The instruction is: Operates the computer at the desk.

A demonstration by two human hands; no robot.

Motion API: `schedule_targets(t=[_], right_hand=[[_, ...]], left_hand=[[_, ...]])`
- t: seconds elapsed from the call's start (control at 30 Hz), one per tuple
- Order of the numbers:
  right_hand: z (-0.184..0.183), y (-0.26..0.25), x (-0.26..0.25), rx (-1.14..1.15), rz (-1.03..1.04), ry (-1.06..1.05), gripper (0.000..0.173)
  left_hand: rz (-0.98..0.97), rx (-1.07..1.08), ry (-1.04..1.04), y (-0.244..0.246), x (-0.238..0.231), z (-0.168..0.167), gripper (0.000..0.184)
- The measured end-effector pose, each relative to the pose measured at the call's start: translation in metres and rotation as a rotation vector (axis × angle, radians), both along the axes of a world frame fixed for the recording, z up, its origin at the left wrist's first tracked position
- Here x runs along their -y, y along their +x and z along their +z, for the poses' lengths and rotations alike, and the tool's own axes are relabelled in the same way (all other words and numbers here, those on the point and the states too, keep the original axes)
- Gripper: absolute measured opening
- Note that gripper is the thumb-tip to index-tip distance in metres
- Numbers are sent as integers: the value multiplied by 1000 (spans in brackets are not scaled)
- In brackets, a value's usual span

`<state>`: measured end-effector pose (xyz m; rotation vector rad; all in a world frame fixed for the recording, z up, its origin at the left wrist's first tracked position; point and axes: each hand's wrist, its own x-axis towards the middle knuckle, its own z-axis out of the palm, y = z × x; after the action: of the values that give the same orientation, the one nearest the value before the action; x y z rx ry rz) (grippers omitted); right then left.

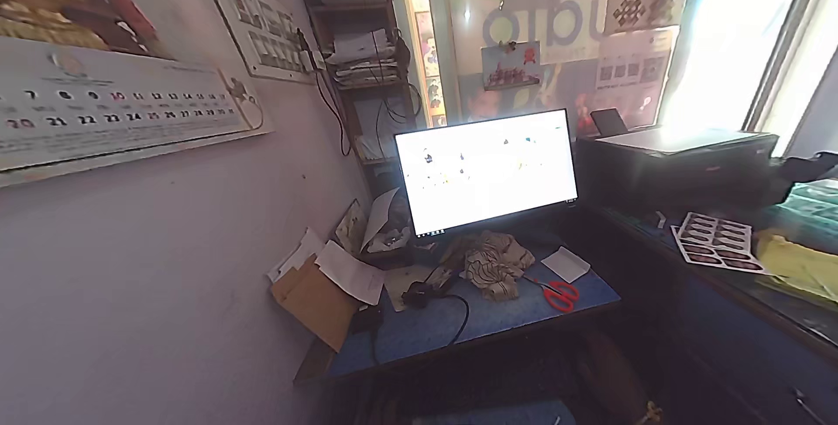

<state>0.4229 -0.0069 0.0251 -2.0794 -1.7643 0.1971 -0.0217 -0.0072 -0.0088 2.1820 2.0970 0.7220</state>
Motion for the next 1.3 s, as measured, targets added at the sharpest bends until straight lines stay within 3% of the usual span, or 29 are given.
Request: schedule_targets(t=[1.3], right_hand=[[-5,3,-2,36,25,66,55]], left_hand=[[7,1,-18,1,0,0,47]])
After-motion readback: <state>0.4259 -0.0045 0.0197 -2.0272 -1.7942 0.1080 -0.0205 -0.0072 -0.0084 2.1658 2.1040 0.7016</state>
